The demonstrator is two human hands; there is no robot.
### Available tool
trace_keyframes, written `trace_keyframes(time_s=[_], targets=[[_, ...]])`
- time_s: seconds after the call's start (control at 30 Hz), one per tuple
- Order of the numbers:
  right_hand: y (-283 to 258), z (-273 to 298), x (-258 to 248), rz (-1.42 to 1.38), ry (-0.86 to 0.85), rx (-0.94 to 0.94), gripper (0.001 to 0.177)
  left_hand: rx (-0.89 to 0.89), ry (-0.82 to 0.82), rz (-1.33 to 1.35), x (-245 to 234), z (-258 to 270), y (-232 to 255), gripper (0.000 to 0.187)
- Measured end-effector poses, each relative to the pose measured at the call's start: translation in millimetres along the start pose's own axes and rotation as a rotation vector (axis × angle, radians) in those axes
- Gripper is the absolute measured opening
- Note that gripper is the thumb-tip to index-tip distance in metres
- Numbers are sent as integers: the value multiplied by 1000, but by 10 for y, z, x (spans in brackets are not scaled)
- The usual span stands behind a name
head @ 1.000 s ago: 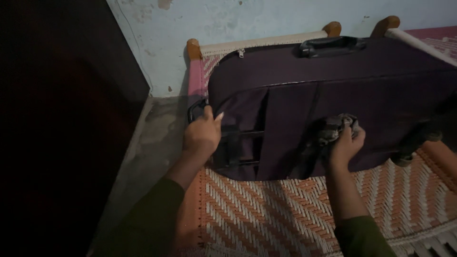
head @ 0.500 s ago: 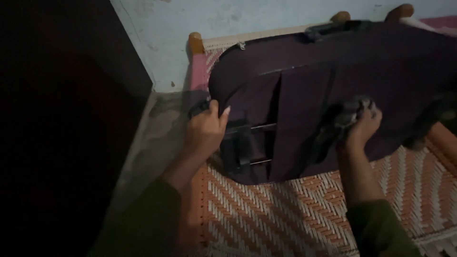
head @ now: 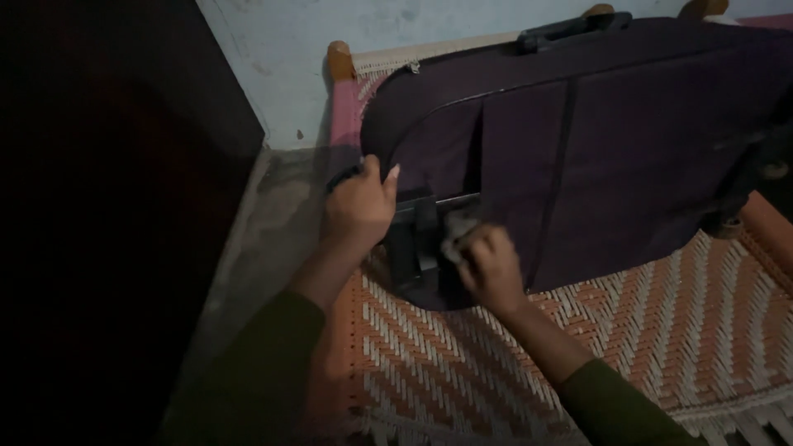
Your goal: The person wipes the exterior of a purple suitcase with a cloth, rotating it to clean multiple sides. The suitcase remains on a woven cot throughout the clip.
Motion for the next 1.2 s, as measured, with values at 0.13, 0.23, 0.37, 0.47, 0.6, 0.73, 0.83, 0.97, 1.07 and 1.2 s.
trace_keyframes(time_s=[0.13, 0.23, 0.37, 0.47, 0.6, 0.73, 0.83, 0.97, 1.07, 1.2], targets=[[-295, 114, 48, 89, -182, -170, 49, -87, -47, -17, -71, 2, 18, 44], [-467, 90, 149, 287, -476, -202, 65, -149, -136, -30, -33, 57, 21, 45], [-370, -57, 422, 546, -886, -105, 48, -158, -192, -39, -50, 173, 64, 45], [-341, -335, 357, 588, -1213, 5, 37, -153, -219, -29, -86, 246, 161, 46], [-412, -545, 335, 456, -1456, 51, 38, -119, -235, -59, -98, 278, 199, 46], [-501, -494, 395, 423, -1445, 106, 40, -104, -223, -51, -2, 266, 40, 46], [-506, -438, 390, 407, -1428, 173, 43, -134, -229, -12, -28, 224, 28, 46], [-364, -323, 468, 425, -1358, 217, 46, -147, -252, 21, -101, 142, 102, 45], [-180, -97, 425, 514, -1203, 53, 55, -89, -216, 27, -38, 128, 154, 43], [-375, -274, 0, 544, -1128, 49, 70, -81, -207, 14, -92, 115, 200, 39]])
Point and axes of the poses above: each hand's wrist, its own z-axis away from the middle knuckle, its own x-axis out of the palm, y = z × x, the point moved 3 cm from there along -z, towards the middle knuckle, and after that the axes turned 5 degrees about z, right-handed, at the moved point
